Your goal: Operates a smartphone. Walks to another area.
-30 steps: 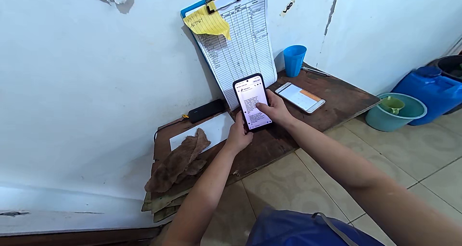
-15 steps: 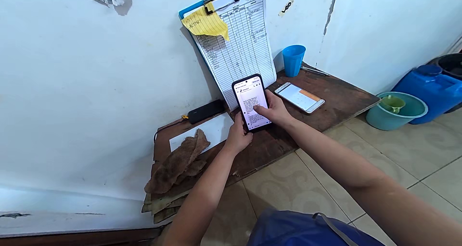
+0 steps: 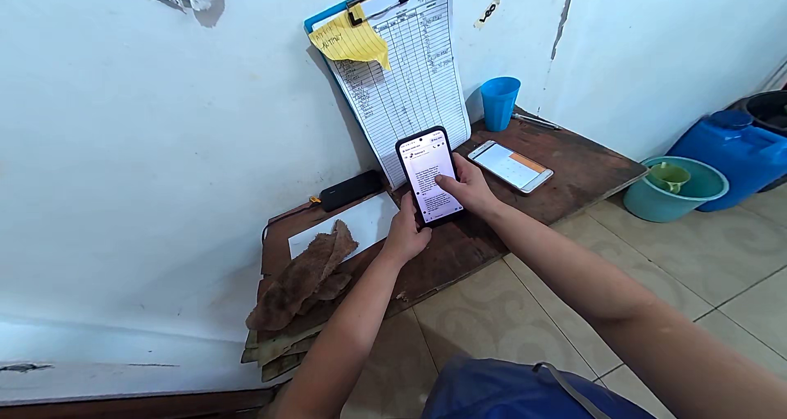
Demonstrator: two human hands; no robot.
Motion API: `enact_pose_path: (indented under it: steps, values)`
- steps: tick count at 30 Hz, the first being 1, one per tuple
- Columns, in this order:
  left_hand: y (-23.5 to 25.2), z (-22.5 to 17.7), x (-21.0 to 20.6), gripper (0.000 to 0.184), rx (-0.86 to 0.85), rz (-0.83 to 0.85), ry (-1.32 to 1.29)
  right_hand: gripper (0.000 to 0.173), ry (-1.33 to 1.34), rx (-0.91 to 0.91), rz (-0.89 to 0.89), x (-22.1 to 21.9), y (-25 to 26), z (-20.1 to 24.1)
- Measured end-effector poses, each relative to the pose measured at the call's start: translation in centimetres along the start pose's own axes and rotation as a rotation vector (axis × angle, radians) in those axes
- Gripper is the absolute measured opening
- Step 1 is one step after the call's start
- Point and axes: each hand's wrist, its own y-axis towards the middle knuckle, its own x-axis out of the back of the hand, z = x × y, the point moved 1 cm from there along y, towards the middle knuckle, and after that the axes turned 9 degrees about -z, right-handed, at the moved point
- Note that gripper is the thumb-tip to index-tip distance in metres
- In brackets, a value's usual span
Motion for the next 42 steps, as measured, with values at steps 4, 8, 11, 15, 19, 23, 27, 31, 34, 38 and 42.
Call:
enact_pose_path:
  steps: [4,8,11,15,19,23,27,31,34,38,42]
  values:
    - [-0.01,0.05,-0.03,0.076,-0.024,0.002,0.002,0.033,0.023,-0.006,-0.008,-0.07,-0.03,-0.03]
    - [0.04,-0.01,0.03,0.076,-0.001,0.015,-0.003,0.035,0.030,-0.011,-0.012,-0.18,-0.04,-0.08]
    - [0.02,-0.09,0.04,0.075,0.002,0.021,-0.005,0.038,0.020,-0.013,-0.012,-0.17,-0.08,0.03]
    - [0.07,0.11,0.02,0.074,-0.011,0.017,-0.009,0.039,0.013,-0.014,-0.012,-0.18,-0.05,0.03]
    - [0.09,-0.11,0.10,0.075,0.011,0.028,0.029,0.041,-0.007,0.004,-0.018,-0.15,-0.05,-0.17]
    - [0.12,-0.03,0.07,0.075,0.021,0.034,0.023,0.045,-0.028,0.008,-0.023,-0.18,0.01,-0.26]
    - [0.13,0.05,0.05,0.075,0.016,0.034,0.014,0.041,-0.017,-0.004,-0.022,-0.16,-0.06,-0.03]
    - [0.11,-0.04,0.06,0.074,0.017,0.028,0.018,0.037,-0.003,-0.004,-0.019,-0.15,-0.09,0.03]
    - [0.08,-0.01,0.05,0.074,0.010,0.022,0.017,0.034,-0.003,-0.012,-0.016,-0.11,-0.10,0.11]
    - [0.08,0.05,0.04,0.074,-0.005,0.023,0.006,0.029,-0.002,0.001,-0.017,-0.05,-0.15,0.08]
    - [0.10,0.06,0.03,0.074,-0.008,0.020,0.002,0.031,-0.011,0.012,-0.016,-0.03,-0.13,0.07]
